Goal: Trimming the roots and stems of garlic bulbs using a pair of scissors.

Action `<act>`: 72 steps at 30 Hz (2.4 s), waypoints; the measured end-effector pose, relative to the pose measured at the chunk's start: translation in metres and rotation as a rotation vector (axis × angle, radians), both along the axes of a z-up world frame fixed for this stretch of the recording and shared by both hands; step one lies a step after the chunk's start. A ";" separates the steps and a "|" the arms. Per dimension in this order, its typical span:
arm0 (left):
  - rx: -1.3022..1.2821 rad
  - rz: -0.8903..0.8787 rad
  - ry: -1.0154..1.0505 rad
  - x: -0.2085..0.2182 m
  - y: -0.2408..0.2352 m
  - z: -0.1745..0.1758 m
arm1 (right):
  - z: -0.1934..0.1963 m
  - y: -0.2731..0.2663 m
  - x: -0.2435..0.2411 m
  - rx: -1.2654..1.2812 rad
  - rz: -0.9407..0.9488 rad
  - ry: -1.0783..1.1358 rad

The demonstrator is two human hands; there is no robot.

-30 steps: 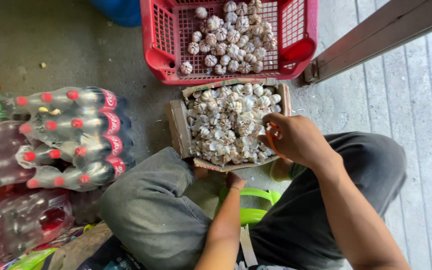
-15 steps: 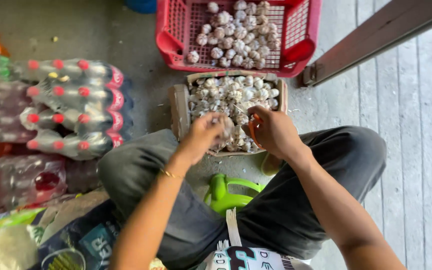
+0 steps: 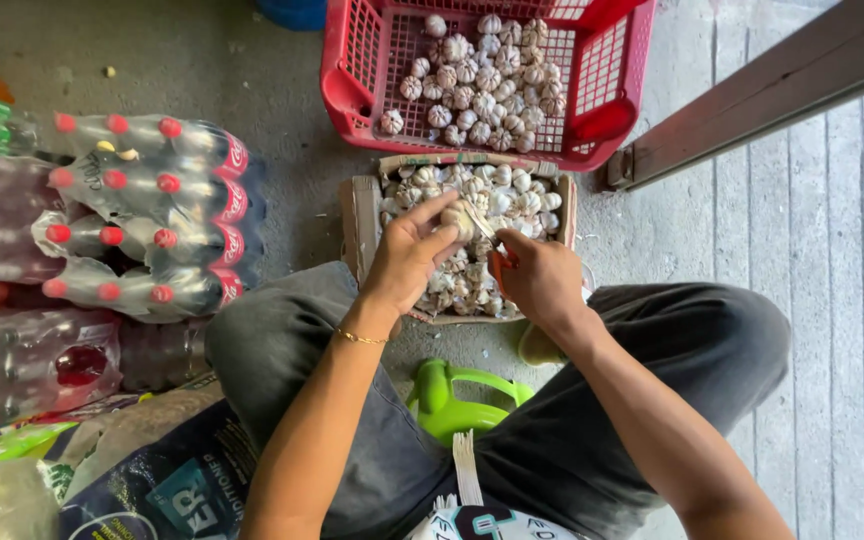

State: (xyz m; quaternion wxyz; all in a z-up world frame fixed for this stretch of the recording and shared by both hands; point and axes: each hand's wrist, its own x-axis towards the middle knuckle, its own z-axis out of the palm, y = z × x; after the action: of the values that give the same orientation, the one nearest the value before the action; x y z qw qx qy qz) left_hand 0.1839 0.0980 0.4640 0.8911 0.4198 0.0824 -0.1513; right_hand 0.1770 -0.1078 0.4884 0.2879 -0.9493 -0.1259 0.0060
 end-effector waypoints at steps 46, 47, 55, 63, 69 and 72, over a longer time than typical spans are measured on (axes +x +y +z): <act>-0.053 0.120 0.003 0.005 -0.008 0.001 | 0.001 -0.012 0.007 0.188 0.015 0.042; -0.105 0.090 0.035 0.005 -0.006 0.001 | -0.001 -0.013 0.008 0.173 0.027 0.002; -0.063 0.084 0.053 0.004 -0.005 -0.003 | 0.015 -0.006 0.005 0.097 0.078 -0.154; -0.034 0.094 0.081 0.003 -0.004 -0.014 | -0.005 -0.011 0.007 -0.014 0.075 -0.163; -0.058 0.084 0.156 0.004 -0.001 0.004 | 0.007 -0.010 0.007 0.084 0.082 0.007; -0.133 0.086 0.136 0.005 -0.002 -0.001 | 0.015 -0.007 0.006 0.117 0.063 0.065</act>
State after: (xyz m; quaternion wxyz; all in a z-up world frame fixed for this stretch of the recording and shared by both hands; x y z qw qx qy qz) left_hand 0.1890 0.0961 0.4626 0.9150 0.3445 0.1505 -0.1461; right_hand 0.1830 -0.1150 0.5035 0.3467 -0.9257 -0.1465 0.0385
